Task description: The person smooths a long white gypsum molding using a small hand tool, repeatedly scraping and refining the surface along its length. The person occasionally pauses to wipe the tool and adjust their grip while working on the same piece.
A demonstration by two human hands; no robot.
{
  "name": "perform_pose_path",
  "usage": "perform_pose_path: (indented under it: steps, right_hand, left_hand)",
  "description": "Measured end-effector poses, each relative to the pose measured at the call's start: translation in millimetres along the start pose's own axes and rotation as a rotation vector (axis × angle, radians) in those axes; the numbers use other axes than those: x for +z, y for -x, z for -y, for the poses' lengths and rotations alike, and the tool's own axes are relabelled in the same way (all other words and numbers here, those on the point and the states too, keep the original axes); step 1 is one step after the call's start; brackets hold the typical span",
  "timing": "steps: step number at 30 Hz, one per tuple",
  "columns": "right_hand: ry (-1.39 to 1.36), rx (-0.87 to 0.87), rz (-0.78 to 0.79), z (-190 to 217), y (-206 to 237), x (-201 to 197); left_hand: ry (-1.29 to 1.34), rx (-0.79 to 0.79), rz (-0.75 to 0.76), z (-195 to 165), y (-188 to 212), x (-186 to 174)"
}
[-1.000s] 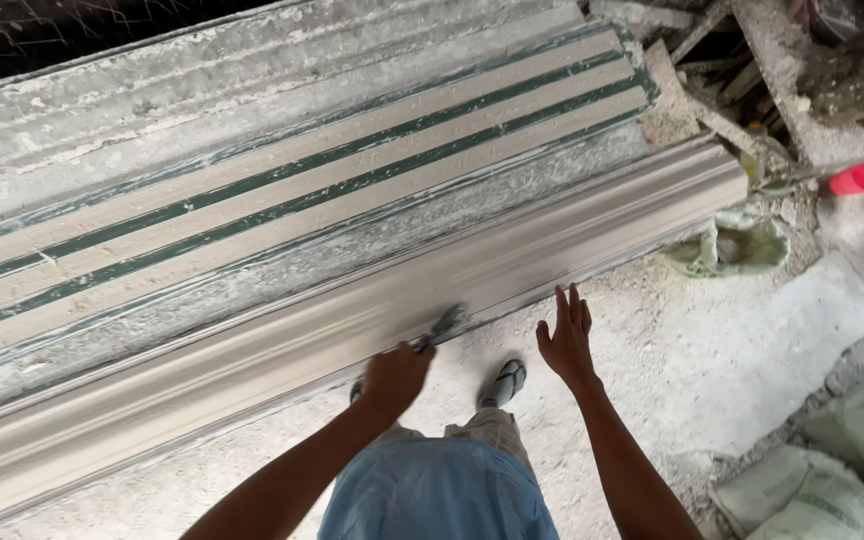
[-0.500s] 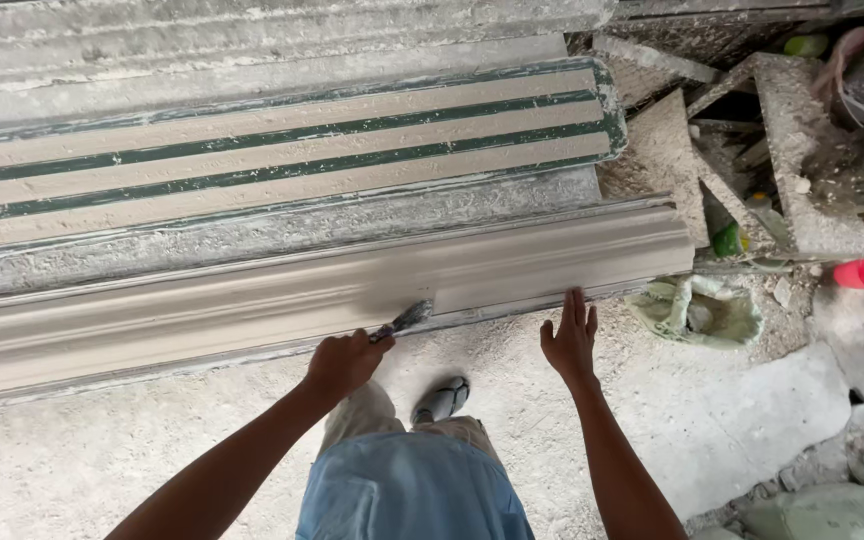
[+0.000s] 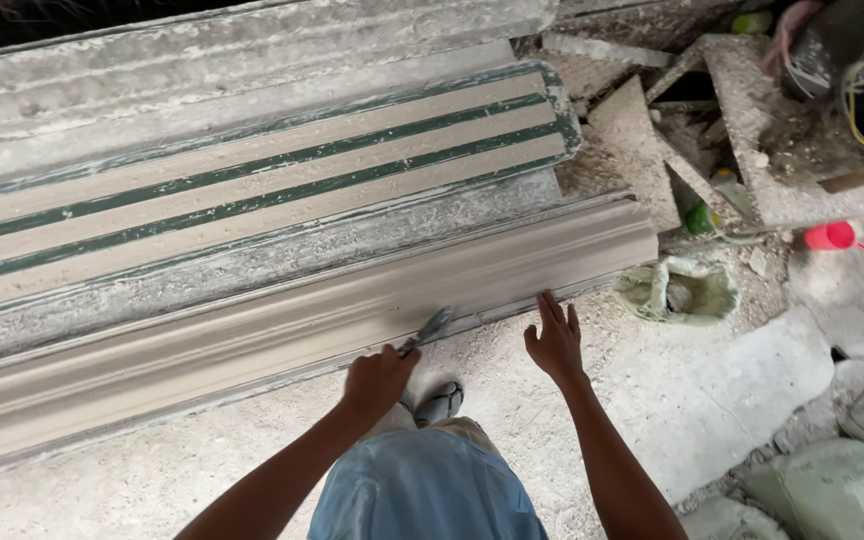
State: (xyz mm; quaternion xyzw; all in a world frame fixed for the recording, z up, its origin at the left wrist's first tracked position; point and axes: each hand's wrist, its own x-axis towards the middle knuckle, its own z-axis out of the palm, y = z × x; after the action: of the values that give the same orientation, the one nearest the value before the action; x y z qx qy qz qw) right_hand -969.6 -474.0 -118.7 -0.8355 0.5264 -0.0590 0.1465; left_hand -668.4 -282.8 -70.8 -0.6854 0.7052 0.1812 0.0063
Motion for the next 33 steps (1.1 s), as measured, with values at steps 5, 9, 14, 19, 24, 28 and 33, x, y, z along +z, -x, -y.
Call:
perform_pose_path:
  steps: [5, 9, 14, 19, 24, 28, 33]
  right_hand:
    - [-0.02, -0.03, -0.046, -2, 0, 9]
    - [-0.007, 0.001, -0.034, -2, 0, 11]
    - [-0.141, 0.055, -0.015, -8, 5, 8]
    - [-0.211, 0.139, 0.035, -13, 10, 12]
    - [-0.329, -0.02, -0.161, -34, 4, 10]
    - [-0.355, 0.03, -0.299, -80, -4, -7]
    - [-0.298, 0.08, -0.27, -170, -22, -40]
  left_hand:
    - [0.064, 0.051, 0.019, -37, -49, 9]
    - [0.211, 0.063, -0.183, -107, -112, 20]
    - [0.205, 0.039, -0.129, -76, -81, 21]
    - [0.056, 0.061, 0.012, -17, -28, 9]
    - [0.101, 0.087, -0.095, -79, -90, 15]
    - [0.222, 0.036, -0.085, -177, -181, 21]
    - [0.21, 0.07, -0.143, -218, -214, 21]
